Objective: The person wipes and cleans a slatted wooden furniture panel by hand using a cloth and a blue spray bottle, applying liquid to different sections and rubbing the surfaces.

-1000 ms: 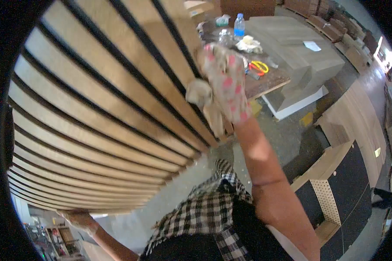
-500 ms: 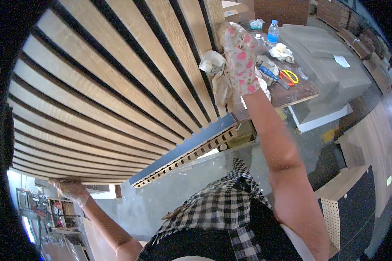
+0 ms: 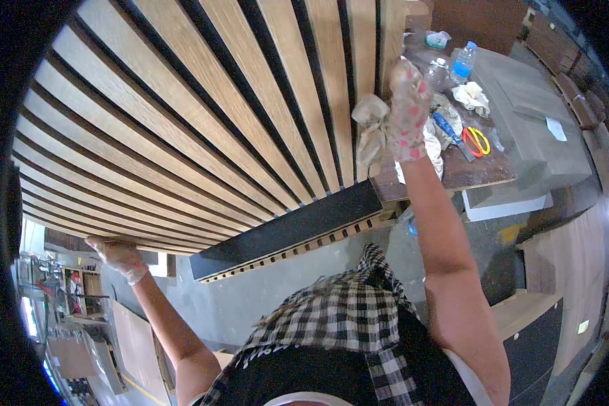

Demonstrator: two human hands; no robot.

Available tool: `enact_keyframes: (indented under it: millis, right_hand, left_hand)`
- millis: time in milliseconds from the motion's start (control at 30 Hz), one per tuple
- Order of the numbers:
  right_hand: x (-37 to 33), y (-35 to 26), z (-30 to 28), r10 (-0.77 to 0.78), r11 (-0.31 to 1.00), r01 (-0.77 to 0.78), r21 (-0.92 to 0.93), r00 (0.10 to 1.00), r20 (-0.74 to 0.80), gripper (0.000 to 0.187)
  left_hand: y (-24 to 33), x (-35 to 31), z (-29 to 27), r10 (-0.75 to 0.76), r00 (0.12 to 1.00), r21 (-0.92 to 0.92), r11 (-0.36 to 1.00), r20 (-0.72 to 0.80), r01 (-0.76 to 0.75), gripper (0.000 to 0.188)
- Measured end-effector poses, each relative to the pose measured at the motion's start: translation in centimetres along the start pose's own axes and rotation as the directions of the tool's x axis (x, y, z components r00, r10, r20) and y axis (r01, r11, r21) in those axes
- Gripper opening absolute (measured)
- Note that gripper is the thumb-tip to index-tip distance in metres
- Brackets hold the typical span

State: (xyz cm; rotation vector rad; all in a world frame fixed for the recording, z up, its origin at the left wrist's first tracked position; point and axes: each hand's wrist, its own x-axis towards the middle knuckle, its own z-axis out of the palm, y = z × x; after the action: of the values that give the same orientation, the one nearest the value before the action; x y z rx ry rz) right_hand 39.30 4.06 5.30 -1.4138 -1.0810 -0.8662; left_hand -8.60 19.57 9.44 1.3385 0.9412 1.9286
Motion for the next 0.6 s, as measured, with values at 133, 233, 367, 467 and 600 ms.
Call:
enact_keyframes:
  millis: [133,233,367,467,600]
  right_hand:
    - [0.2,-1.5,0.3,-0.162,0.963,0.188,-0.193,0.977,0.141,0.022]
    - [2.6,-3.0,1.1,0.525,0.639,-0.584,0.501,0.807,0.271,0.023]
    - [4.6,-4.8,2.7,0.533,0.629,-0.611,0.481,0.789,0.304,0.025]
    - [4.4,-6.1,3.6,0.607,0.477,-0.825,0.302,0.558,0.565,0.021]
    - [-2.6,-1.8,5.3,0.614,0.374,-0.911,0.175,0.385,0.689,0.019]
  left_hand:
    - [1.4,-0.8,-0.5,-0.024,0.994,0.074,0.997,-0.109,0.033,0.053]
    - [1.1,0.6,-0.6,-0.066,0.998,0.057,0.996,-0.023,0.067,0.056]
    - [1.3,2.6,-1.1,-0.236,0.971,0.015,0.972,0.037,0.235,0.039]
    - [-0.6,1.5,-1.2,-0.341,0.940,0.100,0.937,0.034,0.336,0.032]
    - [-7.8,-0.6,-4.5,-0.578,0.812,0.252,0.800,0.082,0.545,0.027]
